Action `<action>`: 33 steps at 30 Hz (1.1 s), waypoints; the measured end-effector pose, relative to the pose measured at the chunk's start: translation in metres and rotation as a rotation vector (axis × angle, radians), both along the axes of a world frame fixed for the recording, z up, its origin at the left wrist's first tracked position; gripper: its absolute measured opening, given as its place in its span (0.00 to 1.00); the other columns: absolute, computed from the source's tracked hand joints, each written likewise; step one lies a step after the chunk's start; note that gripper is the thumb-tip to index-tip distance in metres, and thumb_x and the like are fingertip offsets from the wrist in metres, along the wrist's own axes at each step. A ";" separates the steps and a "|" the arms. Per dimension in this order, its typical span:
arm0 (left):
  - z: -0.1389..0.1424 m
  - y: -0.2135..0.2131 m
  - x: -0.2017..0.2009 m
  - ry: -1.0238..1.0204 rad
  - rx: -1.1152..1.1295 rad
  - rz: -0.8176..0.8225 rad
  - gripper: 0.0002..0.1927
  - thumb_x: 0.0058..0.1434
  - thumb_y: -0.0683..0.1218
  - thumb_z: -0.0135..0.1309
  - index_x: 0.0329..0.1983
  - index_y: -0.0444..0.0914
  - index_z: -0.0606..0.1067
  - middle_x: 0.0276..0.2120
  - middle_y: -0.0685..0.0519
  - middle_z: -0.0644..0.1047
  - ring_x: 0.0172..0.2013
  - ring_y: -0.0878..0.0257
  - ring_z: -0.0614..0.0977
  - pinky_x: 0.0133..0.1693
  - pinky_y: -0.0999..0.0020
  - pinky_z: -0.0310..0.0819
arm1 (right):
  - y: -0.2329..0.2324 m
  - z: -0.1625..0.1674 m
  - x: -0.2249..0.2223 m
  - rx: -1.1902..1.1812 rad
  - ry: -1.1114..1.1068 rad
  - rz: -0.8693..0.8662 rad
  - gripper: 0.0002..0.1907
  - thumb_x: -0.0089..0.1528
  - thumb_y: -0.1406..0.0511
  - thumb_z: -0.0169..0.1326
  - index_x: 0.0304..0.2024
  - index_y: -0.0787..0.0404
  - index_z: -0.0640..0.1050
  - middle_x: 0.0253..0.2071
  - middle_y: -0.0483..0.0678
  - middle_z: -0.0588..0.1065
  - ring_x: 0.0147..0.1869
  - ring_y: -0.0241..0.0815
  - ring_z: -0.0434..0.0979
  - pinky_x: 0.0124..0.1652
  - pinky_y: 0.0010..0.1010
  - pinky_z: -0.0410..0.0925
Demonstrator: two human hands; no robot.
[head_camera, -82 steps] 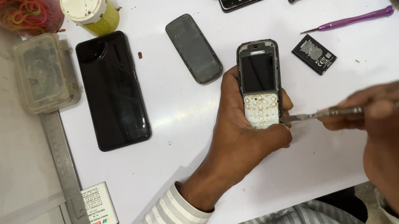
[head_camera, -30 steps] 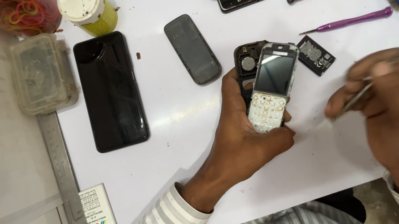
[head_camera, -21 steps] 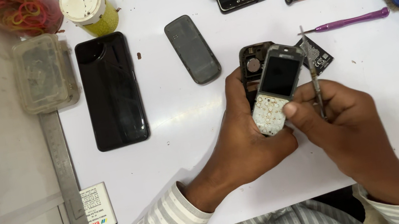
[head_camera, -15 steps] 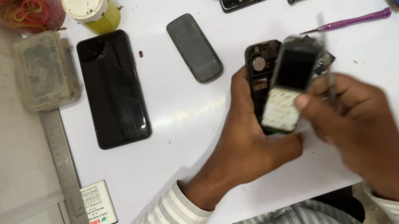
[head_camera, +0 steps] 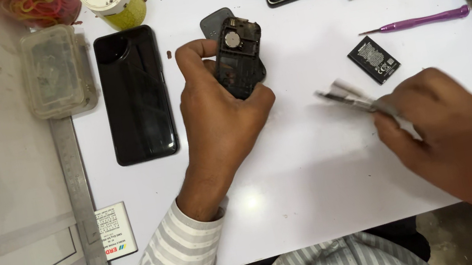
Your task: The person removes the battery from a feature phone, pries off the back cover and keypad assembly using a pry tool, separates the front housing, and extracts the green motherboard. They then hold the board and pry at its edge with a screwdriver while the phone shell, battery, and other phones sit on the workbench.
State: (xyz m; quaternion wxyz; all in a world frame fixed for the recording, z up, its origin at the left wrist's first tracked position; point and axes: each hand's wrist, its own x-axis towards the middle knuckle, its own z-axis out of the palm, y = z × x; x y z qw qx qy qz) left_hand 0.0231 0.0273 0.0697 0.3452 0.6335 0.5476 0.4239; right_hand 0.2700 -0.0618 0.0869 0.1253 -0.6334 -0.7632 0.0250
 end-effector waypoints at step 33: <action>-0.004 -0.005 -0.003 0.408 0.495 0.006 0.34 0.53 0.41 0.70 0.61 0.32 0.69 0.46 0.45 0.77 0.51 0.50 0.74 0.54 0.56 0.70 | 0.035 -0.025 0.070 0.138 -0.017 -0.036 0.12 0.62 0.71 0.66 0.47 0.73 0.82 0.40 0.60 0.75 0.35 0.50 0.78 0.36 0.37 0.74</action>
